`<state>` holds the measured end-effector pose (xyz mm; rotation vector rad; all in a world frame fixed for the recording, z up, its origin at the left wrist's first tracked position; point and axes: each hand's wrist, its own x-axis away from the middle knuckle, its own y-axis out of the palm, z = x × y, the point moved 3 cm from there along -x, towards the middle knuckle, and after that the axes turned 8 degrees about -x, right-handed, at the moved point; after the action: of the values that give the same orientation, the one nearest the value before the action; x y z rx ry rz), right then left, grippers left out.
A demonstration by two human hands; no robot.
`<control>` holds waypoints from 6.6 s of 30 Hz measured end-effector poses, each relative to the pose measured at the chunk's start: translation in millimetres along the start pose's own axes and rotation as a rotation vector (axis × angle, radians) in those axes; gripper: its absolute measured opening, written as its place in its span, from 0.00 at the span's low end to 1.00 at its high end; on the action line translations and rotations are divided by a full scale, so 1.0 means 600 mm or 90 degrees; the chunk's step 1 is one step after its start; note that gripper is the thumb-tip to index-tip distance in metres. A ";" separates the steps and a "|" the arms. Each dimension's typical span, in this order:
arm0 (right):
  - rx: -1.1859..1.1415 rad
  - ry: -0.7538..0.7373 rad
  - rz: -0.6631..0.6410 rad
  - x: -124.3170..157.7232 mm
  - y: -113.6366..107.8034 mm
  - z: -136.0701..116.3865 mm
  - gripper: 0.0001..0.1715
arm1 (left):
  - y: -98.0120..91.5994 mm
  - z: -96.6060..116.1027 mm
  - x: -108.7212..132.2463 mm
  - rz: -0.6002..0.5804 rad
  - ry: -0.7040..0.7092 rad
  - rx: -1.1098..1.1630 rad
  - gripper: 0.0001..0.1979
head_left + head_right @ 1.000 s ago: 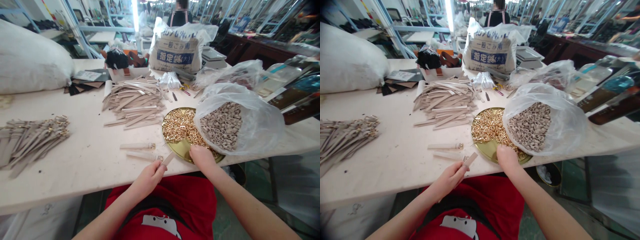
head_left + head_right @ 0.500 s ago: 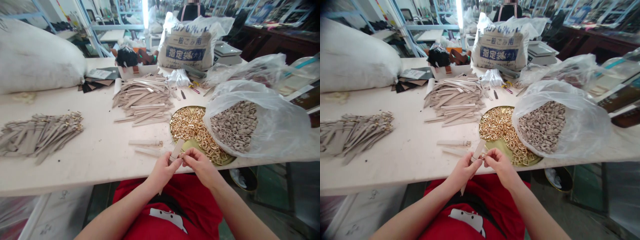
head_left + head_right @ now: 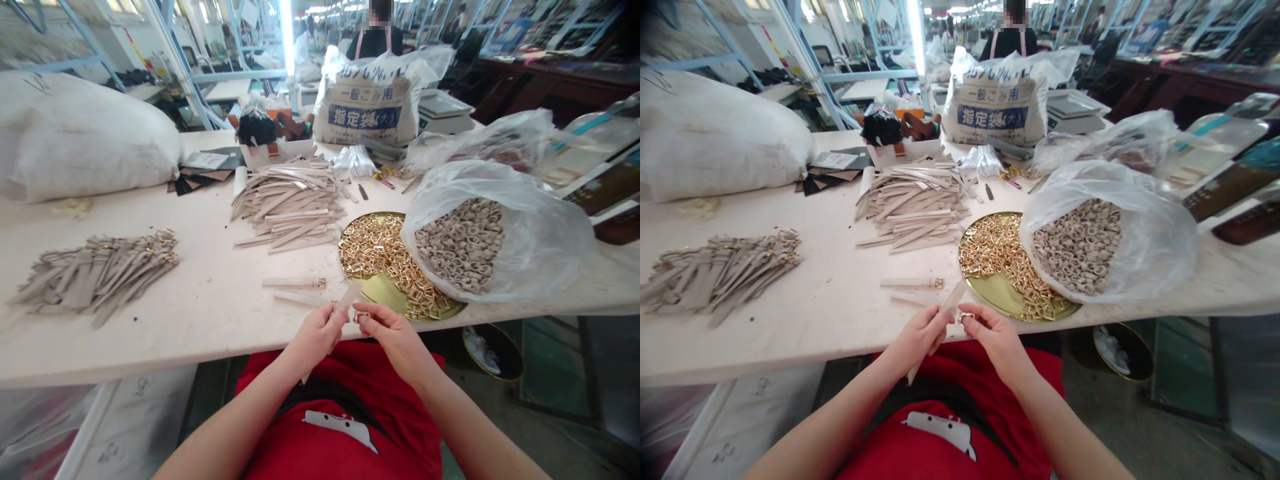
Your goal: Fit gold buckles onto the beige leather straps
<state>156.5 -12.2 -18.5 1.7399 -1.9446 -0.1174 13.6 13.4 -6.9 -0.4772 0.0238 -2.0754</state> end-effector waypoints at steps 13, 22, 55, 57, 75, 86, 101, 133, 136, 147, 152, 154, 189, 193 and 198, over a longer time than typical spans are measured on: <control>-0.427 0.222 0.022 -0.004 0.002 0.030 0.13 | -0.014 -0.003 0.032 -0.029 0.108 -0.542 0.15; -0.329 0.187 0.001 -0.002 0.016 0.033 0.16 | -0.022 0.003 0.026 -0.042 0.096 -0.482 0.16; -0.158 0.102 -0.114 0.030 0.028 0.048 0.13 | 0.005 -0.022 0.030 -0.127 -0.059 0.137 0.17; -0.183 0.119 -0.111 0.028 0.026 0.051 0.12 | 0.004 -0.023 0.029 -0.128 -0.060 0.137 0.18; -0.310 0.097 -0.015 0.021 0.042 0.058 0.08 | 0.015 -0.028 0.016 -0.071 -0.072 0.246 0.18; -0.331 0.036 -0.005 0.030 0.055 0.059 0.05 | 0.019 -0.028 0.020 -0.035 -0.080 0.317 0.16; -0.084 -0.036 0.004 0.030 0.037 0.050 0.07 | 0.025 -0.025 0.023 0.052 -0.058 0.208 0.13; 0.564 -0.234 -0.185 0.008 -0.023 -0.055 0.10 | 0.009 -0.018 0.006 0.007 0.089 -0.213 0.13; 0.751 -0.288 0.100 -0.052 -0.127 -0.130 0.13 | 0.009 -0.027 -0.010 0.012 0.043 -0.196 0.16; 0.942 -0.255 0.296 -0.179 -0.277 -0.173 0.07 | 0.025 -0.016 -0.047 -0.042 -0.002 -0.155 0.17; 0.898 -0.239 0.338 -0.170 -0.289 -0.174 0.10 | 0.028 -0.003 -0.047 -0.054 0.003 -0.160 0.17; 0.865 -0.243 0.348 -0.165 -0.292 -0.177 0.13 | 0.029 -0.001 -0.042 -0.053 0.009 -0.168 0.17; -0.015 0.003 -0.079 -0.015 0.000 0.016 0.20 | 0.001 0.005 -0.012 0.024 0.068 -0.052 0.07; -0.091 0.054 -0.056 -0.019 -0.002 0.019 0.18 | -0.001 -0.004 -0.017 0.038 0.044 -0.043 0.09; -0.086 0.161 -0.131 -0.014 0.007 0.026 0.20 | -0.001 -0.013 -0.015 0.050 0.021 -0.117 0.09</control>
<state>146.0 -8.0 -32.9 1.7668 -1.5430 -0.0945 14.5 20.1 -16.7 -0.5452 0.2503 -2.0123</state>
